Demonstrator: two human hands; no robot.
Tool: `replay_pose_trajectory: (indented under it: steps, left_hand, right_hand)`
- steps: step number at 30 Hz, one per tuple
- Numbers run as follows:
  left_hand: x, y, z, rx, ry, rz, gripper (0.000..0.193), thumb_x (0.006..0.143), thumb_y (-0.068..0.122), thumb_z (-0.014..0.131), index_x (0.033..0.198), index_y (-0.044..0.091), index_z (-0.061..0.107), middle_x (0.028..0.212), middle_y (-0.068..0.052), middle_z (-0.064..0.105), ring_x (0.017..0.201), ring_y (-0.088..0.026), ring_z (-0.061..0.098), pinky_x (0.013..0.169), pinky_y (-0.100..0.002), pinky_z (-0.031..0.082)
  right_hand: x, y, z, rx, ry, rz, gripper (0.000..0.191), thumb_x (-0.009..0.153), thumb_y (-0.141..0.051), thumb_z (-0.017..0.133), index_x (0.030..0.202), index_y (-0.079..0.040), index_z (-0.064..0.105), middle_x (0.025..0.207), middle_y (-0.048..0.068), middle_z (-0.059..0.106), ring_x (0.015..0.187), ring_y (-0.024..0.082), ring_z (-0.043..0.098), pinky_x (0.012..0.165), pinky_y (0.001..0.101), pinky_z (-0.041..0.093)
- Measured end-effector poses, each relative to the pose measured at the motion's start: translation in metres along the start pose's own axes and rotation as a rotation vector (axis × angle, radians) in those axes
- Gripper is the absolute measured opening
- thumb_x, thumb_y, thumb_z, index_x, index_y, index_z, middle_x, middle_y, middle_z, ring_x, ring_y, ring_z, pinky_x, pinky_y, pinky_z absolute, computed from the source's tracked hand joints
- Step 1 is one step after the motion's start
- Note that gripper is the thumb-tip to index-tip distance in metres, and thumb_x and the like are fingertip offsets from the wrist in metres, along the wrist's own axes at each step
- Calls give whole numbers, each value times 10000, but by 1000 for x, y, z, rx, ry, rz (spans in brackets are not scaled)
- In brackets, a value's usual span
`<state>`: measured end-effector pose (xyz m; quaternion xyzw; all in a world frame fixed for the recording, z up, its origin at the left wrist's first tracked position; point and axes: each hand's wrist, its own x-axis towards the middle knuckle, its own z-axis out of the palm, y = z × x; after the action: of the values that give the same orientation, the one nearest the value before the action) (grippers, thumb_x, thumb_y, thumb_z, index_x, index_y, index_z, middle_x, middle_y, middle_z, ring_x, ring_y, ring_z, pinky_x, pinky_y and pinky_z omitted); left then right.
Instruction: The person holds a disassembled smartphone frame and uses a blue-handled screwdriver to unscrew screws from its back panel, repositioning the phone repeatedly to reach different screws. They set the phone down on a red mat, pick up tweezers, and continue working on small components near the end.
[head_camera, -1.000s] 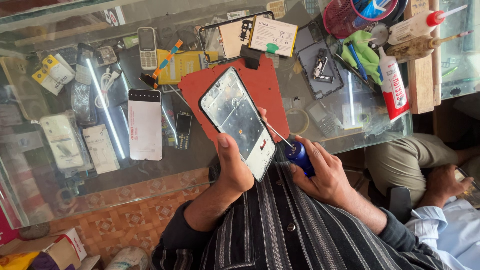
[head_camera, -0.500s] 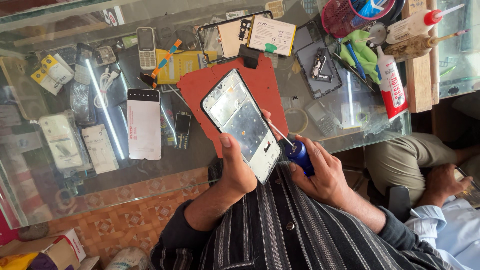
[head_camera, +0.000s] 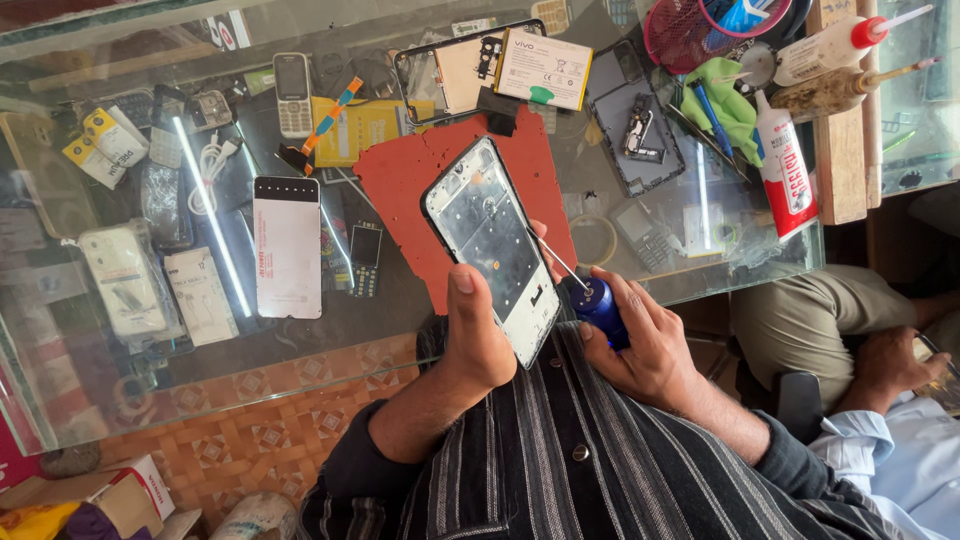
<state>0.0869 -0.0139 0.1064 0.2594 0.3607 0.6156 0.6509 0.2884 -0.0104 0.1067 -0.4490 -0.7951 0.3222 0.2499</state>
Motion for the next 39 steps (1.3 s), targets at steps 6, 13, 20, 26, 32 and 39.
replay_pose_trajectory:
  steps: [6,13,20,26,32,39]
  left_hand:
    - [-2,1,1,-22,19,13,961,1000,788,420,1416,-75,493,1151,-140,605,1036,-231,607,942,-386,497]
    - [0,3,2,-119,56,15,930,989,763,452,1417,-63,469,1206,-132,591,1079,-249,603,973,-414,499]
    - [1,2,0,-70,30,-13,928,995,772,413,1414,-53,479,1158,-136,610,1054,-232,614,950,-399,507]
    - [-2,4,-1,-4,7,-39,945,1018,773,370,1412,-75,508,1116,-139,621,1016,-212,619,915,-374,512]
    - [-1,5,-2,-6,21,-31,959,1003,778,383,1422,-76,508,1145,-141,631,1023,-219,632,926,-381,523]
    - [-1,4,-2,39,-4,0,973,1004,790,417,1418,-85,522,1131,-136,626,1025,-205,621,933,-375,514]
  right_hand:
    - [-3,6,0,33,47,20,584,847,-92,699,1378,71,519,1091,221,681,884,342,740,732,398,597]
    - [-1,4,-1,-4,-36,12,603,820,-92,719,1357,93,517,991,205,655,789,345,707,665,412,581]
    - [0,0,-1,14,-14,22,596,837,-86,709,1366,100,508,1054,232,670,848,364,725,699,414,590]
    - [0,3,1,11,19,-3,598,846,-90,703,1378,95,502,1106,251,669,901,380,726,737,413,593]
    - [-2,7,0,21,20,13,599,832,-90,707,1373,82,517,1085,243,674,871,355,733,725,402,594]
    - [-1,3,2,-7,19,4,596,839,-84,702,1373,95,507,1103,251,674,898,377,731,737,410,597]
